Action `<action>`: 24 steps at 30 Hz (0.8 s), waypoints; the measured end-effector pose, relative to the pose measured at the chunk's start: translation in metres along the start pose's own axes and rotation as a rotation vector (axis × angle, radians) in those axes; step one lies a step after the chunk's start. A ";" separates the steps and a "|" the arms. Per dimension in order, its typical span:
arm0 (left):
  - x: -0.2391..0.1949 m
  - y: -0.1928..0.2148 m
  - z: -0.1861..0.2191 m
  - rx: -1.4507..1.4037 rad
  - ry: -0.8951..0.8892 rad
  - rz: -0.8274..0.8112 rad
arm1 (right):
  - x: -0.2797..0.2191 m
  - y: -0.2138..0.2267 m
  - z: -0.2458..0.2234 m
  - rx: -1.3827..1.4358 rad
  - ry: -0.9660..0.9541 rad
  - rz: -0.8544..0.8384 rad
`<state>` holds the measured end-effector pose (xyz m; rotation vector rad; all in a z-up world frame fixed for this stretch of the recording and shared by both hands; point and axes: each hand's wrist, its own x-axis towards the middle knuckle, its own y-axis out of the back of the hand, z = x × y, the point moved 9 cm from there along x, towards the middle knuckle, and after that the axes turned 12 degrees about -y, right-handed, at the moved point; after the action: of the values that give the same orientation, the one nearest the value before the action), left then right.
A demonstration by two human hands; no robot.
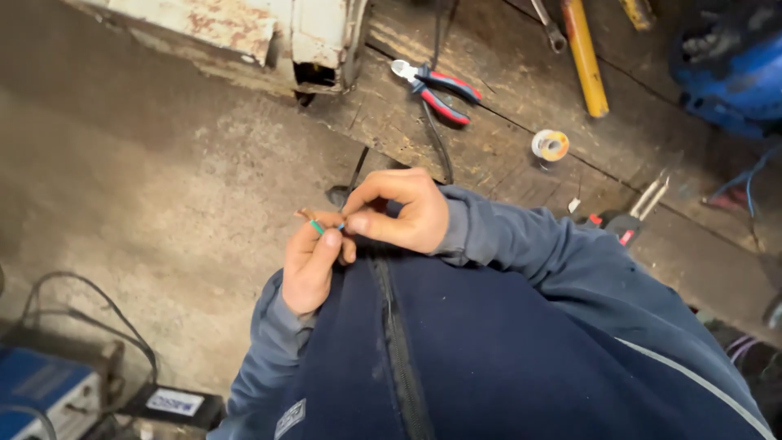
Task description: Stripping insulation from electrical wires and preparing them for connection using various tools in a workshop environment.
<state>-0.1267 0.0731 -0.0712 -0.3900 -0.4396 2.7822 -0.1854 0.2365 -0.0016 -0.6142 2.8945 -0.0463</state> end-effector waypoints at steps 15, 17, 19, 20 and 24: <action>-0.003 -0.046 -0.005 -0.254 -0.138 0.264 | 0.004 0.006 0.068 0.253 -0.256 -0.220; -0.006 -0.048 -0.005 -0.281 -0.135 0.306 | 0.004 0.003 0.072 0.261 -0.276 -0.242; -0.008 -0.050 -0.007 -0.309 -0.130 0.340 | 0.004 0.002 0.077 0.268 -0.295 -0.255; -0.009 -0.050 -0.008 -0.326 -0.138 0.353 | 0.003 0.002 0.079 0.269 -0.306 -0.259; -0.013 -0.054 -0.012 -0.369 -0.149 0.386 | 0.001 0.002 0.084 0.266 -0.321 -0.258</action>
<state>-0.0979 0.1207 -0.0609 -0.3820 -1.0196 3.1120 -0.1711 0.2382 -0.0848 -0.8507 2.4327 -0.3296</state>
